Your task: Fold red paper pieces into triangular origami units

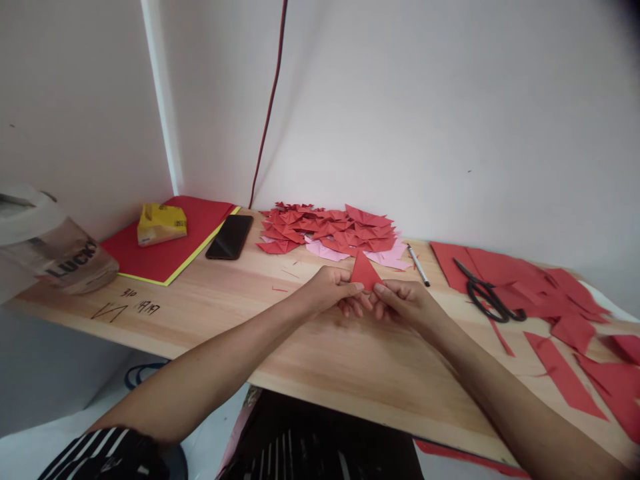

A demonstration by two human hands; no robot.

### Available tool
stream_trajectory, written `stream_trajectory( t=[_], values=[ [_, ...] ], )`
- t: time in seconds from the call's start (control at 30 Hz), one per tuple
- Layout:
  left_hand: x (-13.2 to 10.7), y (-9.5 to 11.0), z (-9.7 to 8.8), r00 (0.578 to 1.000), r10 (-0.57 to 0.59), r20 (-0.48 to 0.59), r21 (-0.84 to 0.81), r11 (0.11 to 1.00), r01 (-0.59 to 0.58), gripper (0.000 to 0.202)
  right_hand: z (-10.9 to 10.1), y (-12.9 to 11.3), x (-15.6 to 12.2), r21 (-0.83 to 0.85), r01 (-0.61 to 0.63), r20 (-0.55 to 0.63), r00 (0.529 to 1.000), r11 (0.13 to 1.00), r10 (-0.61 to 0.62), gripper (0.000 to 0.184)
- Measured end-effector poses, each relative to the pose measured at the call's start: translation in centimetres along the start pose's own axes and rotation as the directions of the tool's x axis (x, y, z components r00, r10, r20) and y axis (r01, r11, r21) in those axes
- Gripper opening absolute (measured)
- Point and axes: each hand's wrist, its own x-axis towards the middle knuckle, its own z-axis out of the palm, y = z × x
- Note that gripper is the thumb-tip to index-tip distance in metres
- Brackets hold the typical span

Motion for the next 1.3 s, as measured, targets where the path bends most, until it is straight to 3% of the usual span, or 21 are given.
stream_trajectory(
  t=[0.2, 0.37, 0.53, 0.73, 0.9, 1.3],
  values=[
    [-0.2, 0.2, 0.0, 0.998, -0.044, -0.049, 0.021, 0.999, 0.045, 0.036, 0.1, 0.4, 0.2, 0.079, -0.032, 0.027, 0.999, 0.996, 0.03, 0.053],
    [-0.2, 0.5, 0.0, 0.996, -0.088, 0.006, -0.01, 0.996, 0.088, 0.037, 0.1, 0.6, 0.2, 0.115, -0.056, 0.018, 0.998, 0.992, 0.054, 0.054],
    [-0.2, 0.5, 0.1, 0.991, -0.119, -0.055, 0.043, 0.992, 0.121, 0.029, -0.1, 0.7, 0.3, 0.095, -0.077, 0.038, 0.997, 0.992, 0.074, 0.053],
    [-0.2, 0.4, 0.8, 0.988, -0.155, -0.026, 0.094, 0.983, 0.157, 0.026, -0.2, 0.4, 0.2, 0.022, -0.058, 0.09, 0.994, 0.998, 0.056, 0.045],
    [-0.5, 0.4, 1.1, 0.994, -0.096, -0.043, 0.212, 0.972, 0.103, 0.024, -0.2, 0.4, 0.2, -0.019, -0.049, 0.093, 0.994, 0.999, 0.051, 0.043],
    [-0.8, 0.2, 1.0, 0.998, -0.01, -0.062, 0.295, 0.955, 0.028, 0.023, 0.0, 0.1, -0.1, 0.046, -0.079, 0.053, 0.996, 0.996, 0.076, 0.046]
  ],
)
